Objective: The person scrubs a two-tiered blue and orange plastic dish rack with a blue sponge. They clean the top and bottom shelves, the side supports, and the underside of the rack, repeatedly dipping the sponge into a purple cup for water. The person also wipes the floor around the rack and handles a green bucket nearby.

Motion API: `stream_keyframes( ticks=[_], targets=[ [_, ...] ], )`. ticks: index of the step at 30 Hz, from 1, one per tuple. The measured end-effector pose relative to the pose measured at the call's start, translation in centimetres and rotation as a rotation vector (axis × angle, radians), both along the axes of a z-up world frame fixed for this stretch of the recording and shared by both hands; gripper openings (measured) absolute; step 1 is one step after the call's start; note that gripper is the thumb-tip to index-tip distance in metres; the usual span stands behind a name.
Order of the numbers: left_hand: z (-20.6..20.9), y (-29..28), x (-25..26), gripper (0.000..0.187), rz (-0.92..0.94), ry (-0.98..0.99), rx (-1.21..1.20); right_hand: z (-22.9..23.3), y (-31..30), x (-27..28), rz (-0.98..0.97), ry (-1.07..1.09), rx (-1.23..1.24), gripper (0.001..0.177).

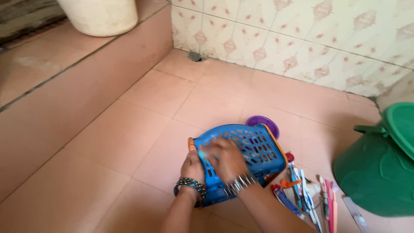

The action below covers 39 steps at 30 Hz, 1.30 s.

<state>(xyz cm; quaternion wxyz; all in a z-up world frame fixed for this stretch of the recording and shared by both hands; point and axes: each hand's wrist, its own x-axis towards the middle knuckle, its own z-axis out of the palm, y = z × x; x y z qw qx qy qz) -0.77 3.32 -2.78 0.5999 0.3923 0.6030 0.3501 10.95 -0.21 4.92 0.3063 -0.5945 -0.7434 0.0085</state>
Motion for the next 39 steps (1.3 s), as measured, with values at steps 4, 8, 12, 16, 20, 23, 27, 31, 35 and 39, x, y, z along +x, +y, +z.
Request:
stream_keyframes(
  ticks=[4,8,12,16,20,23,27,31,35,39],
  targets=[
    [0.1,0.0,-0.1,0.066,0.034,0.053,0.101,0.6,-4.5,0.0,-0.057,0.101,-0.171,0.029],
    [1.5,-0.5,-0.2,0.065,0.019,-0.016,0.037,0.4,-3.3,-0.8,-0.079,0.088,-0.002,0.032],
    [2.4,-0.2,-0.5,0.061,-0.064,0.251,0.044,-1.0,-4.6,-1.2,-0.083,0.088,0.134,0.032],
    [2.9,0.0,0.4,0.054,-0.116,0.466,0.038,-0.9,-6.4,5.3,-0.306,0.134,0.075,0.027],
    [3.6,-0.5,0.1,0.055,-0.129,0.393,-0.061,-2.1,-5.8,5.3,-0.401,0.006,0.208,0.031],
    [4.0,-0.6,-0.4,0.055,-0.127,0.444,0.005,-3.2,-7.1,1.3,-0.156,0.046,0.226,0.027],
    [5.1,-0.7,-0.2,0.056,-0.141,0.501,-0.041,-2.6,-5.5,3.2,-0.351,0.223,0.098,0.028],
    [4.3,-1.1,0.1,0.055,-0.133,0.417,-0.035,-3.3,-6.8,1.5,-0.283,0.102,0.2,0.027],
    [3.1,-0.6,0.2,0.052,-0.12,0.599,0.123,-2.1,-5.8,3.0,-0.464,0.168,0.091,0.028],
    [2.8,-0.9,0.5,0.055,-0.123,0.396,-0.037,-3.6,-6.1,2.5,-0.257,0.07,0.229,0.034]
  ],
)
